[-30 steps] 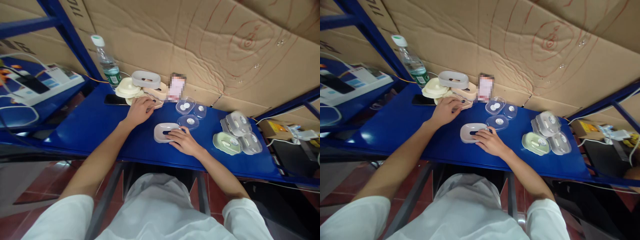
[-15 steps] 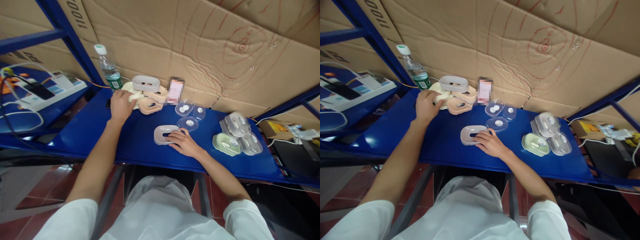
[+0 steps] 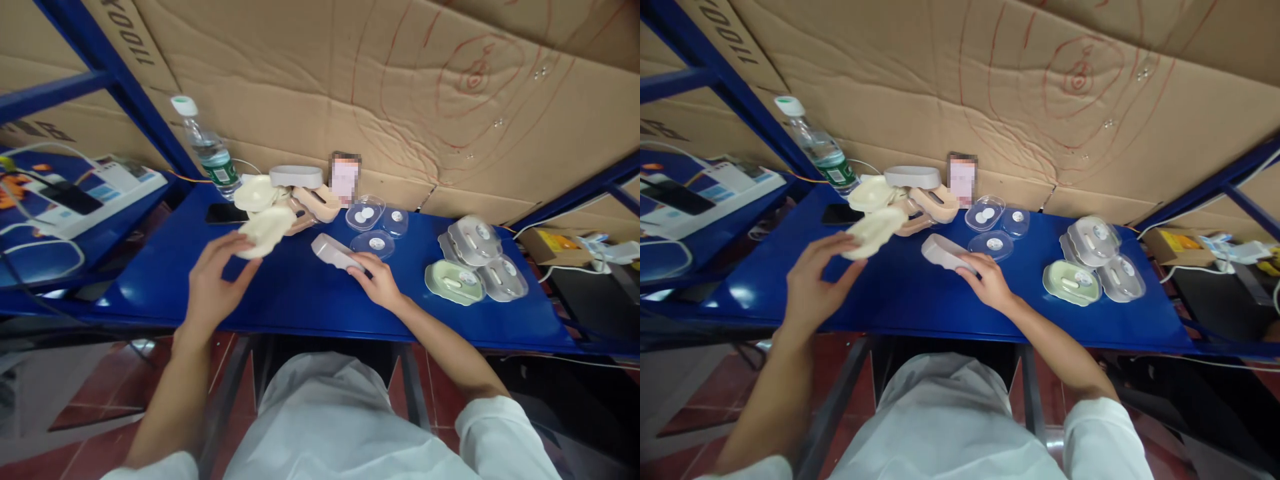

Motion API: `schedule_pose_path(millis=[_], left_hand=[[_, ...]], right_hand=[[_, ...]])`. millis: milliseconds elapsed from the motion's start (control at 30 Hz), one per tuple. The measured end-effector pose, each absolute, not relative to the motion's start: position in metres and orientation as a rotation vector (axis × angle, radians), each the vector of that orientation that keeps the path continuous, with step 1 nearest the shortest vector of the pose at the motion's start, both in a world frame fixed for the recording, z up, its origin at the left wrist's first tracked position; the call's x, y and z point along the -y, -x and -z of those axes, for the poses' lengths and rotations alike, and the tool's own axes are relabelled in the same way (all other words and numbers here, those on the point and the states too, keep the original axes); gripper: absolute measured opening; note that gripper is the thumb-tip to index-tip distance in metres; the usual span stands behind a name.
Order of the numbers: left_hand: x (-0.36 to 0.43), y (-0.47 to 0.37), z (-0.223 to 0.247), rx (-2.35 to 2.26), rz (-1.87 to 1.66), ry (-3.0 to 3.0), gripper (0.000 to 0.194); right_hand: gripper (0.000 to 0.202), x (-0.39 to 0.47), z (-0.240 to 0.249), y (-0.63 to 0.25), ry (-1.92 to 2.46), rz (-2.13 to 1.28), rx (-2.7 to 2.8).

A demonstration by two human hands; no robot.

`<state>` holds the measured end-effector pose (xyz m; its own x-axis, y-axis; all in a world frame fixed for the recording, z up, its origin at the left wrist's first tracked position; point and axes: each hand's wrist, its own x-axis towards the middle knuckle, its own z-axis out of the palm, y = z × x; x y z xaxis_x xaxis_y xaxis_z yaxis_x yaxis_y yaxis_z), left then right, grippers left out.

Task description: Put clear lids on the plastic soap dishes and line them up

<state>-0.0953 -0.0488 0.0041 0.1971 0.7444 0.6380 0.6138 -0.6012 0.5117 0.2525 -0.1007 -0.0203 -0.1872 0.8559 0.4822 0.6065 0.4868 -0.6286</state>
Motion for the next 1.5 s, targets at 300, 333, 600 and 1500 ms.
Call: schedule_pose_path(millis=[300, 333, 600, 1500], left_hand=[[0.075, 0.064, 0.041, -1.195, -0.846, -2.432, 0.055], [0.078, 0.060, 0.042, -1.267, -0.895, -2.422, 0.057], [0.106, 0.049, 0.044, -1.092, -0.725, -2.487, 0.078], [-0.010, -0.002, 0.012, -0.760, -0.362, -2.575, 0.043]], right_hand=[[0.036, 0.100, 0.020, -0.251, 1.108, -0.306, 2.194], [0.034, 0.101, 0.020, -0.250, 1.090, -0.281, 2.286], [0.033, 0.107, 0.017, -0.246, 1.121, -0.106, 2.430], [0.053, 0.090, -0.005, -0.318, 1.406, -0.158, 2.305]])
